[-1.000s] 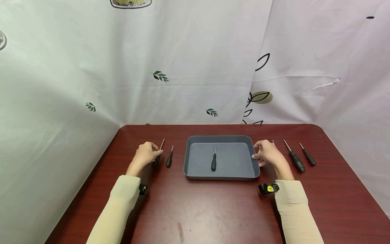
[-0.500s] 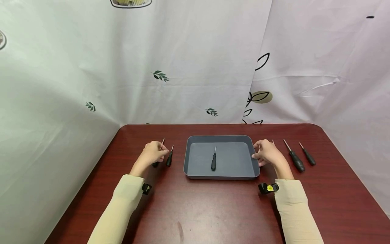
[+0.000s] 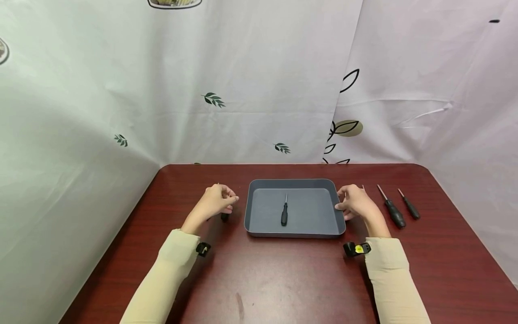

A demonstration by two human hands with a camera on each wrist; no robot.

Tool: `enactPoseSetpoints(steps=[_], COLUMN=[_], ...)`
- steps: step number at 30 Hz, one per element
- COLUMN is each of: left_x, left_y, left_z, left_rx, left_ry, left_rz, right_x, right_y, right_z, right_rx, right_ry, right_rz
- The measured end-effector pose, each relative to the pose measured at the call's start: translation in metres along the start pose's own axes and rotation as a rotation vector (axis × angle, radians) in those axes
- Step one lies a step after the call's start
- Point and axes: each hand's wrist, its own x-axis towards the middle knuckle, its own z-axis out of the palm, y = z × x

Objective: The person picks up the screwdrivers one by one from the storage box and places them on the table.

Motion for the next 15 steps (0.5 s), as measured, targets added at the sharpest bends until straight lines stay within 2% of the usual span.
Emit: enactPoseSetpoints(steps=[5,15], left_x=[0.004,0.010], left_y=[0.007,0.012], left_z=[0.007,0.023], left_rx=[-0.059,-0.095], left_ry=[-0.032,-0.081], left_rz=[0.020,0.050], right_x=[0.000,0.000], right_y=[0.000,0.002], right_z=[-0.001,0.000], right_rx=[0.001,0.004], right_ry=[0.001,0.003], right_rz=[0.002,-0.009])
